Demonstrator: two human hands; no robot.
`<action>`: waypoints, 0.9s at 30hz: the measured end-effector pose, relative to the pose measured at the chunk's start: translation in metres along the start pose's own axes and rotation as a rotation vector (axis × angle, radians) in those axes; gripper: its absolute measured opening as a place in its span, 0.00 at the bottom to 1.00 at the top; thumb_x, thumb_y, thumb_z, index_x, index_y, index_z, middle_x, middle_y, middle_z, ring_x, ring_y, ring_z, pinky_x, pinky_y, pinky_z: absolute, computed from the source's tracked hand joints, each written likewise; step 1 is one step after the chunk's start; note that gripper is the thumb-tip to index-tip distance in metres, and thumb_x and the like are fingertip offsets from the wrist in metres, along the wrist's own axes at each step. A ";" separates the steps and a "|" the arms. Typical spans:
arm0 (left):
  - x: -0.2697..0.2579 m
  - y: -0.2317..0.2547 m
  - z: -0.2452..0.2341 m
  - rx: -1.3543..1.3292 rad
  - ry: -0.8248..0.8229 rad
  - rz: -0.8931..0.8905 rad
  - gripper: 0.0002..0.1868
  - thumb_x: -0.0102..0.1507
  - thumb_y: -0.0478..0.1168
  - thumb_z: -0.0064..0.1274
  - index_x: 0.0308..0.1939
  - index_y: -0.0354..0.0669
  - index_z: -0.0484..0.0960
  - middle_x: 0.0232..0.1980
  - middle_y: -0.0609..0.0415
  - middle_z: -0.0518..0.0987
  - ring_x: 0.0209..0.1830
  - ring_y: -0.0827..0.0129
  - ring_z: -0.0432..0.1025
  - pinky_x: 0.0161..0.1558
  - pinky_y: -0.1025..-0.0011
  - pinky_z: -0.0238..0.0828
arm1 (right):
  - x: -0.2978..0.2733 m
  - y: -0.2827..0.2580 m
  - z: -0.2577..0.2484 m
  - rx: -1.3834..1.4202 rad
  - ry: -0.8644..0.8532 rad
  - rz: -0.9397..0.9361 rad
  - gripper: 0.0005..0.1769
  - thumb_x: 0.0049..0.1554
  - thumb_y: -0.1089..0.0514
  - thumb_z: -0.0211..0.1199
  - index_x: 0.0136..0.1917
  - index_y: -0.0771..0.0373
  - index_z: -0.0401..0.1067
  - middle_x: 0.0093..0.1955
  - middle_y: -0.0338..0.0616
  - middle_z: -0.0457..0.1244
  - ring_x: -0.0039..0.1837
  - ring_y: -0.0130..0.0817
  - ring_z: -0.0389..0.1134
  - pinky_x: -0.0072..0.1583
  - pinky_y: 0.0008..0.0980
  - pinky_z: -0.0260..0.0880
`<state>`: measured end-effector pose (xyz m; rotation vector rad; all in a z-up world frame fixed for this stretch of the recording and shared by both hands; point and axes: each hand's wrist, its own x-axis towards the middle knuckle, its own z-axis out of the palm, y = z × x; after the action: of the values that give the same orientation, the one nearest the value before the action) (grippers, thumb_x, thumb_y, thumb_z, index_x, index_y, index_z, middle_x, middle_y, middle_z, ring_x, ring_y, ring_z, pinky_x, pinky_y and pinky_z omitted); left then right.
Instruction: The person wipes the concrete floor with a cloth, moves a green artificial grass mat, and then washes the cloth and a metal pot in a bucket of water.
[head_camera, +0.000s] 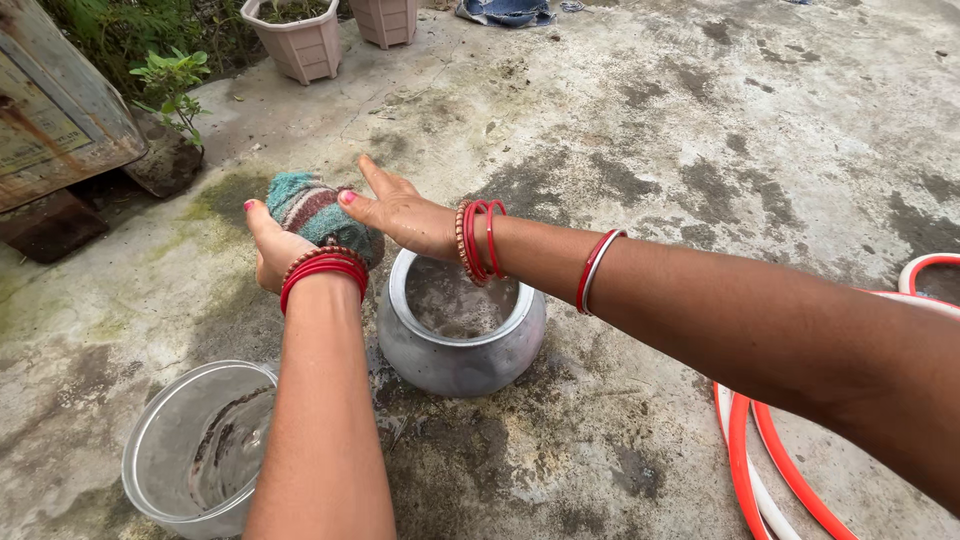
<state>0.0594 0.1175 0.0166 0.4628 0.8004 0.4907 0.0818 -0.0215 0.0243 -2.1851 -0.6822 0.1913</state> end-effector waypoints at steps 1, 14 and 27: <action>0.014 0.007 0.000 -0.045 0.071 0.010 0.43 0.54 0.61 0.59 0.61 0.28 0.75 0.59 0.39 0.82 0.49 0.49 0.85 0.46 0.56 0.82 | -0.012 0.006 0.000 -0.179 -0.134 0.006 0.61 0.58 0.19 0.37 0.84 0.67 0.30 0.86 0.63 0.28 0.86 0.52 0.27 0.79 0.47 0.32; 0.046 -0.025 -0.034 0.383 -0.472 0.439 0.44 0.68 0.66 0.38 0.76 0.35 0.57 0.78 0.42 0.64 0.78 0.56 0.60 0.75 0.61 0.50 | -0.124 0.043 -0.006 -0.915 -0.575 -0.057 0.22 0.41 0.47 0.77 0.46 0.61 0.80 0.43 0.51 0.71 0.49 0.47 0.74 0.51 0.44 0.74; 0.038 -0.127 -0.211 0.683 -0.682 -0.315 0.50 0.63 0.75 0.29 0.72 0.39 0.69 0.73 0.35 0.72 0.76 0.41 0.62 0.70 0.36 0.55 | -0.189 -0.062 -0.097 -0.554 -0.887 -0.041 0.14 0.43 0.51 0.76 0.41 0.56 0.79 0.34 0.43 0.72 0.40 0.38 0.74 0.44 0.41 0.70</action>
<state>-0.0496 0.0817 -0.2046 1.0449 0.3399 -0.2599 -0.0680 -0.1546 0.1168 -2.5639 -1.3875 1.1029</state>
